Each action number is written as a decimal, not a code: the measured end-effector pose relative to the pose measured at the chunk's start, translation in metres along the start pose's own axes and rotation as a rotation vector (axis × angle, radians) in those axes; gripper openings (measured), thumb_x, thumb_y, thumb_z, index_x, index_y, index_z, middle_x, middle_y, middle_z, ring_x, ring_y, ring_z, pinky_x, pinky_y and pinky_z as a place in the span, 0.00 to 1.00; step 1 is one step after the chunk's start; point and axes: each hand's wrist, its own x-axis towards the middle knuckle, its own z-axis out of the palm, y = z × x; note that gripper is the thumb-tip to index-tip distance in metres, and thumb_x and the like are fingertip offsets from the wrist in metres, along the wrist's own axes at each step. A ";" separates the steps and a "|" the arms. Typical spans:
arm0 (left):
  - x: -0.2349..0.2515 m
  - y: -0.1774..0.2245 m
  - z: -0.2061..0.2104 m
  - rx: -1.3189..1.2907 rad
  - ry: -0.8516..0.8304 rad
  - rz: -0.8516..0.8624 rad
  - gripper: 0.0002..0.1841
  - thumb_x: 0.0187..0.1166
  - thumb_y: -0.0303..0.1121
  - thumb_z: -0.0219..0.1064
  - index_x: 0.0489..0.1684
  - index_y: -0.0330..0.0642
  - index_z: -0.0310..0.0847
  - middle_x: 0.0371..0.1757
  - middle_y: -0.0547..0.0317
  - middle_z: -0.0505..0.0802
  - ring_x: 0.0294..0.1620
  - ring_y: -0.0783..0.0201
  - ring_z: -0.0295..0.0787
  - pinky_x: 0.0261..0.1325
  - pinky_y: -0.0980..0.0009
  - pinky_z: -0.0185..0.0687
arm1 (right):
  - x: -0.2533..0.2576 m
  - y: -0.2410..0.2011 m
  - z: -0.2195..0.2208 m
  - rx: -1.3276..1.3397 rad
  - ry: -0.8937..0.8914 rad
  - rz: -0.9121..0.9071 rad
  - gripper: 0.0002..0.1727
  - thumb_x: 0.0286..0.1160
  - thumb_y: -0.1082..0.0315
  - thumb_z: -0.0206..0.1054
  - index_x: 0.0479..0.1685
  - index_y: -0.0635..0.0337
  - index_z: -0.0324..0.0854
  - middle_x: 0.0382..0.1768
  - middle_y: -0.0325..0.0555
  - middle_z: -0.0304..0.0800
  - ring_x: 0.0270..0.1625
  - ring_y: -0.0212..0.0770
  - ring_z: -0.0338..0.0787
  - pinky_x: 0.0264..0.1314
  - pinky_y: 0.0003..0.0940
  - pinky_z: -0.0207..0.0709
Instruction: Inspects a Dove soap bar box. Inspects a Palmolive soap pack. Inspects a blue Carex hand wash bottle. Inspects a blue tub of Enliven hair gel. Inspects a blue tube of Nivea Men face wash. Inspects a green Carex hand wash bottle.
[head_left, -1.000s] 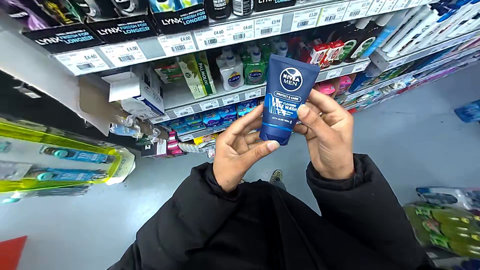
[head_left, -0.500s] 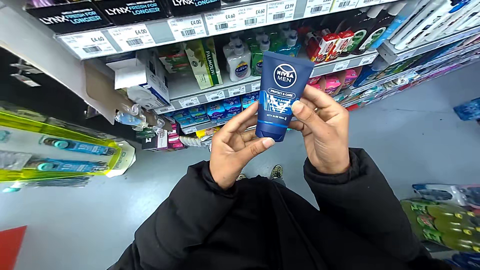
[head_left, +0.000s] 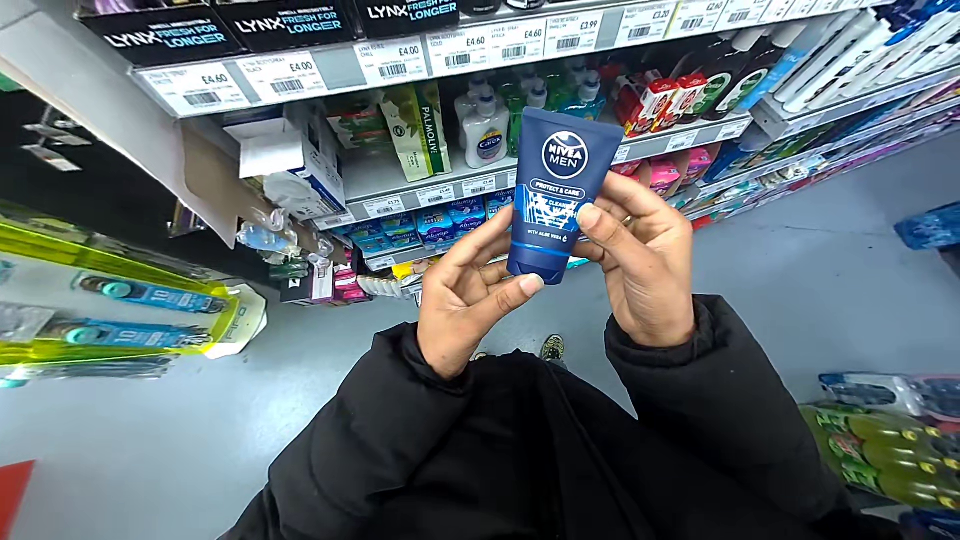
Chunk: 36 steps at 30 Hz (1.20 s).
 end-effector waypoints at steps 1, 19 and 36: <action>0.001 0.000 0.000 -0.003 -0.006 -0.001 0.37 0.72 0.16 0.71 0.84 0.21 0.59 0.74 0.33 0.83 0.70 0.44 0.87 0.71 0.54 0.87 | 0.000 0.000 0.000 -0.001 0.003 0.001 0.22 0.79 0.78 0.65 0.71 0.77 0.75 0.56 0.58 0.92 0.53 0.48 0.96 0.57 0.43 0.93; 0.006 -0.003 -0.002 0.011 0.012 -0.031 0.36 0.72 0.18 0.72 0.83 0.22 0.63 0.73 0.33 0.84 0.68 0.45 0.88 0.70 0.55 0.88 | 0.004 0.000 -0.004 -0.037 0.014 0.015 0.22 0.78 0.78 0.66 0.71 0.75 0.75 0.55 0.56 0.93 0.52 0.46 0.96 0.54 0.41 0.93; 0.010 -0.005 -0.008 -0.004 0.004 -0.027 0.36 0.73 0.18 0.72 0.84 0.22 0.62 0.74 0.34 0.83 0.68 0.46 0.88 0.71 0.57 0.87 | 0.012 0.004 -0.003 0.001 -0.011 0.042 0.21 0.78 0.78 0.66 0.70 0.74 0.76 0.54 0.57 0.93 0.52 0.47 0.96 0.54 0.42 0.94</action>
